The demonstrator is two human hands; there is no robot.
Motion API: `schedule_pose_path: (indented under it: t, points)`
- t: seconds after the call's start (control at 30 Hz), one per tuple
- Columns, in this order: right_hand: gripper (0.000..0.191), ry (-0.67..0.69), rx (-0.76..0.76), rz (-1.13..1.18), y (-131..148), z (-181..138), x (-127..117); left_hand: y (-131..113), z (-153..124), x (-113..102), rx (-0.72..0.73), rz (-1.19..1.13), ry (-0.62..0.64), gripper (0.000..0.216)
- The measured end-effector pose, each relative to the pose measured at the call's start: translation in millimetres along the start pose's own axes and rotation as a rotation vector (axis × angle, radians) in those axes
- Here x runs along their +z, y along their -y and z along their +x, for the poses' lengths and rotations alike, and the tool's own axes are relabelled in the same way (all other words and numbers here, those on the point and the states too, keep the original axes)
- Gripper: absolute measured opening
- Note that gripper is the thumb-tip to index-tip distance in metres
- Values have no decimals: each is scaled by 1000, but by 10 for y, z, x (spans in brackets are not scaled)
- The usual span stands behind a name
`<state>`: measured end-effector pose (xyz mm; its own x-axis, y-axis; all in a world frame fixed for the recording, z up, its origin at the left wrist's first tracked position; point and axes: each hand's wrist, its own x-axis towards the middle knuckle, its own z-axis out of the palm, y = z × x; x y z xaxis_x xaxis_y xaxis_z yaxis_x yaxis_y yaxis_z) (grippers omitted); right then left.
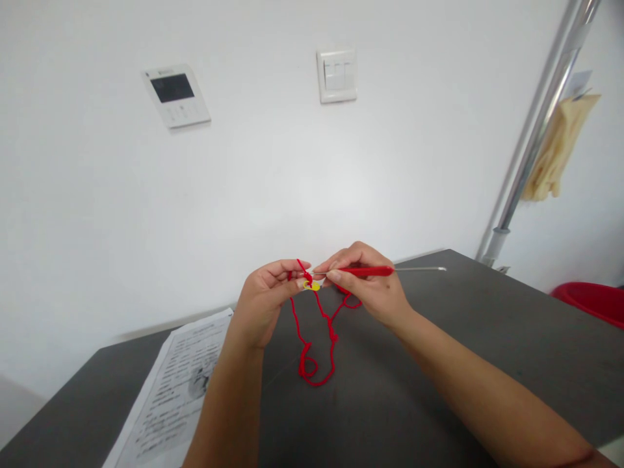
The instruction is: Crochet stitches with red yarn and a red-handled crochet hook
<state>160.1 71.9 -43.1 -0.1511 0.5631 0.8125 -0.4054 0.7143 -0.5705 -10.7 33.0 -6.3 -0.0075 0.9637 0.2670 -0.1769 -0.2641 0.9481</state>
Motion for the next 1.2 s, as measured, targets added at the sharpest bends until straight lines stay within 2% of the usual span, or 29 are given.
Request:
schedule_pose_path:
  t: [0.1,0.17,0.27,0.43,0.53,0.7,0.9,1.03,1.1,1.2]
  points:
    - [5,153,-309,-301,6,-1,-61,-55,-35,7,-30,3,41,22]
    - [7,252,-407,-436,20,15,-106,-66,-51,10,-20,8,25,22]
    - [8,295,-417,-477,34,31,-140,-45,-47,-14,29,49,-5,21]
    - [11,224,-371,-395,24,-4,-108,23,6,-79,172,262,-61,15]
    - [12,218,-386,-359,13,-20,-75,32,1,-38,123,135,-39,17]
    - [13,197,-494,-408,2,-9,-39,1,-58,82,0,-91,81,26]
    - [12,188,-688,-474,-52,1,8,-22,-73,38,-51,-87,140,33]
    - [9,170,-714,-515,-94,-20,39,-43,-79,12,-52,-44,172,31]
    - [8,163,-674,-545,-103,-31,41,-37,-88,28,-17,-11,143,31]
    - [9,130,-596,-603,-99,-40,33,12,-104,85,88,61,12,35]
